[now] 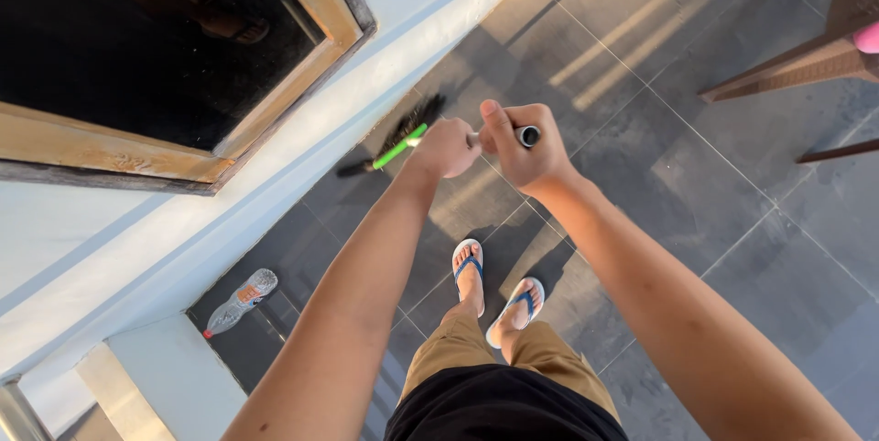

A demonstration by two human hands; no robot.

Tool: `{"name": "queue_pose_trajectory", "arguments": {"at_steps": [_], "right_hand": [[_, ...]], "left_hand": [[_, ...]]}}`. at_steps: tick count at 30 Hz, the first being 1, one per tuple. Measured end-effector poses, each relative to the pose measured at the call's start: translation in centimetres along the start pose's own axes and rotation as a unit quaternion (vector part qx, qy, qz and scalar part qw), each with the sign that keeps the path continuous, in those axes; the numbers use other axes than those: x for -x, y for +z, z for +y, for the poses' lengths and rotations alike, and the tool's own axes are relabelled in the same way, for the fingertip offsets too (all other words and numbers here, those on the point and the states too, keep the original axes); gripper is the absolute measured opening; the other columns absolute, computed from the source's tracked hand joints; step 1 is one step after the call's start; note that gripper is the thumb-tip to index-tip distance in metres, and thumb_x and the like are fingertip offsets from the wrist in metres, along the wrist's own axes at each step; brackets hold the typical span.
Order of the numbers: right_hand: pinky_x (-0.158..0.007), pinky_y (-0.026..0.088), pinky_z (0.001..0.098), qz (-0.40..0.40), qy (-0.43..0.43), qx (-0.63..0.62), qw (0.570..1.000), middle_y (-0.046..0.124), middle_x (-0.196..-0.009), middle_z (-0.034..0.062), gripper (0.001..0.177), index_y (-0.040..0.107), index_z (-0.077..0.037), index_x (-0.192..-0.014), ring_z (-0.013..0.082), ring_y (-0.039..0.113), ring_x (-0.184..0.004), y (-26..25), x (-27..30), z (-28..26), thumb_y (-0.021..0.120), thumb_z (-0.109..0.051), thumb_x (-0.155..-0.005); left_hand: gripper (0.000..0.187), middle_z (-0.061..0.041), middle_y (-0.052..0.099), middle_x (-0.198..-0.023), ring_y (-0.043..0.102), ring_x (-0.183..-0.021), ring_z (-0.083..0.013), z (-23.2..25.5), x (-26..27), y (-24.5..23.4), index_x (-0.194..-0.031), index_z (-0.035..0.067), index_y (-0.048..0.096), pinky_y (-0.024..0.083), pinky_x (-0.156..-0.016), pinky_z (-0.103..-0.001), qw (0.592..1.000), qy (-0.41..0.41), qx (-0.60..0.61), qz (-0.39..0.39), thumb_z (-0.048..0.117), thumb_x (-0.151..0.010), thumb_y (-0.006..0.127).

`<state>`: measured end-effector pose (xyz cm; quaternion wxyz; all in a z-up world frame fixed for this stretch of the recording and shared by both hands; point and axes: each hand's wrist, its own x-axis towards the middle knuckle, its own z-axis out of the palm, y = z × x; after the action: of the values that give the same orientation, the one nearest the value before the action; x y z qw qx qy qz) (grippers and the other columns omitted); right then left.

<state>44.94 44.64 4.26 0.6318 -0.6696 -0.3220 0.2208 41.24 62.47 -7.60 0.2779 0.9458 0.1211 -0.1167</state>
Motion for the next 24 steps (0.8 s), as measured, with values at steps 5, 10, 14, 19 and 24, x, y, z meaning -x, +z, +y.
{"name": "queue_pose_trajectory", "arguments": {"at_steps": [5,10,14,19,24], "right_hand": [[-0.055,0.040,0.0302,0.023,0.012,0.022,0.999,0.053,-0.057,0.0010,0.063,0.056,0.001,-0.062,0.0093,0.045,-0.057,-4.3,2.9,-3.5,0.050,-0.038,-0.111],[-0.049,0.037,0.0316,0.015,0.068,0.083,0.994,0.056,-0.053,0.0006,0.061,0.060,0.000,-0.059,0.0081,0.045,-0.053,-7.1,7.1,-6.8,0.051,-0.038,-0.106],[-0.052,0.039,0.0289,-0.054,0.041,0.098,0.993,0.058,-0.057,0.0002,0.054,0.064,0.000,-0.066,0.0068,0.047,-0.057,-8.9,9.0,-9.2,0.054,-0.036,-0.105],[-0.065,0.047,0.0242,-0.097,-0.042,0.025,0.994,0.070,-0.075,-0.0012,0.038,0.070,0.001,-0.084,0.0043,0.058,-0.072,-10.0,10.1,-10.3,0.059,-0.029,-0.104],[-0.077,0.054,0.0263,-0.054,-0.034,0.026,0.998,0.077,-0.090,0.0059,0.029,0.073,0.000,-0.099,0.0080,0.068,-0.086,-9.5,9.4,-7.9,0.061,-0.026,-0.101]], "left_hand": [[0.025,-0.022,0.071,-0.082,0.070,-0.080,-0.0395,7.6,3.0,-0.6,-0.081,0.002,0.070,0.056,-0.077,-0.047,0.997,-0.005,0.034,-0.067,0.024,-0.083,0.060],[0.032,-0.019,0.071,-0.077,0.069,-0.078,-0.0386,11.3,6.1,1.2,-0.076,-0.001,0.065,0.054,-0.074,-0.048,0.992,0.046,0.006,-0.116,0.029,-0.088,0.060],[0.027,-0.015,0.071,-0.077,0.070,-0.079,-0.0352,14.0,8.1,-0.3,-0.079,0.010,0.070,0.054,-0.075,-0.049,0.992,0.087,-0.042,-0.080,0.034,-0.085,0.059],[0.027,-0.013,0.074,-0.081,0.071,-0.082,-0.0338,15.6,8.7,-1.5,-0.089,0.011,0.071,0.056,-0.077,-0.048,0.993,0.060,-0.094,-0.041,0.034,-0.086,0.057],[0.034,-0.016,0.075,-0.092,0.071,-0.090,-0.0350,14.0,6.8,1.0,-0.097,0.012,0.072,0.056,-0.081,-0.048,0.994,-0.050,-0.096,0.011,0.042,-0.094,0.055]]}}
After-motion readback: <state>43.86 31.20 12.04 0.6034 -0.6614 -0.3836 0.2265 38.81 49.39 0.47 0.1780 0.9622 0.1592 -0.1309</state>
